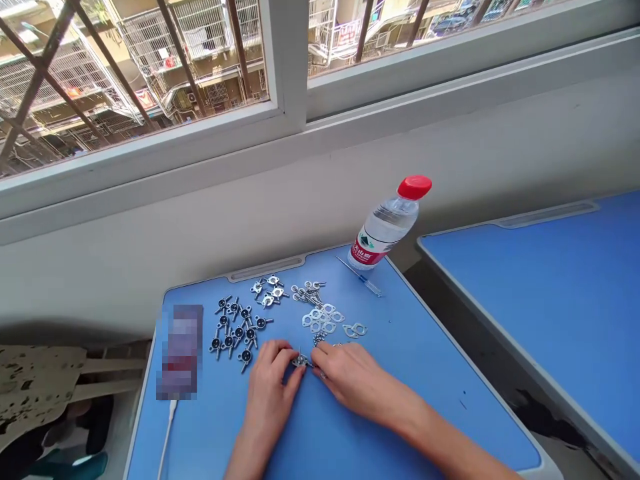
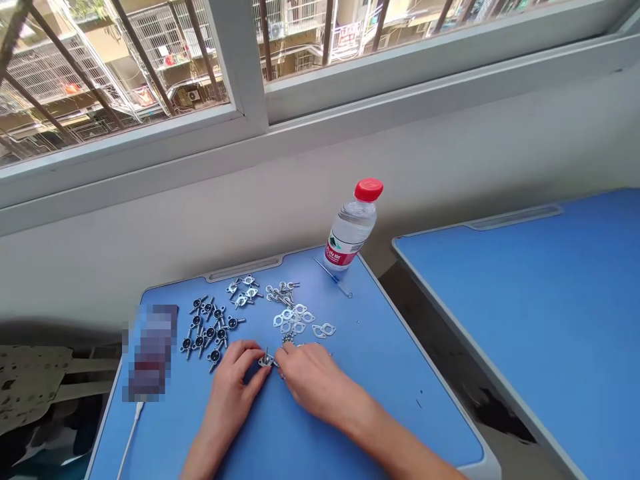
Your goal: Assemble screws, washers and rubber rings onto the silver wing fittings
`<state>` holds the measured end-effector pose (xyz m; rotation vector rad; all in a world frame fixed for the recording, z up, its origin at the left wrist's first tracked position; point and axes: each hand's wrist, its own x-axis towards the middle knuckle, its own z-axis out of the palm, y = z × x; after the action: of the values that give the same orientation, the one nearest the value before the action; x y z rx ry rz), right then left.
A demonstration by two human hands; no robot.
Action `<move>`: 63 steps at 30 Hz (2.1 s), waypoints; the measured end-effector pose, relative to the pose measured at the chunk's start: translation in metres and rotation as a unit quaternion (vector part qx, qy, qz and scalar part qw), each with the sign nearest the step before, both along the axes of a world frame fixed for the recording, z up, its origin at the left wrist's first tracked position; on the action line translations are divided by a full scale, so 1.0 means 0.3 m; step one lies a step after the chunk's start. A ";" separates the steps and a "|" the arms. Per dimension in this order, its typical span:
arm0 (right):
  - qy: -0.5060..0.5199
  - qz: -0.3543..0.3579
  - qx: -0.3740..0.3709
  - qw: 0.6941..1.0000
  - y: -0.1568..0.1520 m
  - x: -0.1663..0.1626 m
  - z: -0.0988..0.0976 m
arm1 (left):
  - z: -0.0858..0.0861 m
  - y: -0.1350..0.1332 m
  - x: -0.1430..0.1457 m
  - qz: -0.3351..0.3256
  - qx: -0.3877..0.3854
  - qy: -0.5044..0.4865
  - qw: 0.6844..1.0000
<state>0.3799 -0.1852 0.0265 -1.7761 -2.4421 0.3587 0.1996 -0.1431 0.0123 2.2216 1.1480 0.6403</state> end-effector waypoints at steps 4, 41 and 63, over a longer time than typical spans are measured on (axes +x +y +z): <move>0.002 0.005 0.006 1.000 -0.004 0.002 -0.009 | -0.003 0.003 -0.001 0.004 -0.029 -0.015 0.999; -0.006 -0.007 -0.004 1.000 -0.010 -0.002 -0.001 | 0.011 -0.008 0.001 0.007 -0.069 -0.005 0.998; -0.012 -0.012 0.032 0.999 -0.017 -0.003 -0.024 | 0.013 -0.009 0.008 -0.004 -0.041 0.008 0.999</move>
<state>0.3789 -0.1904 0.0194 -1.7933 -2.4169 0.2569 0.2019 -0.1460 0.0161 2.1643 1.1523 0.5622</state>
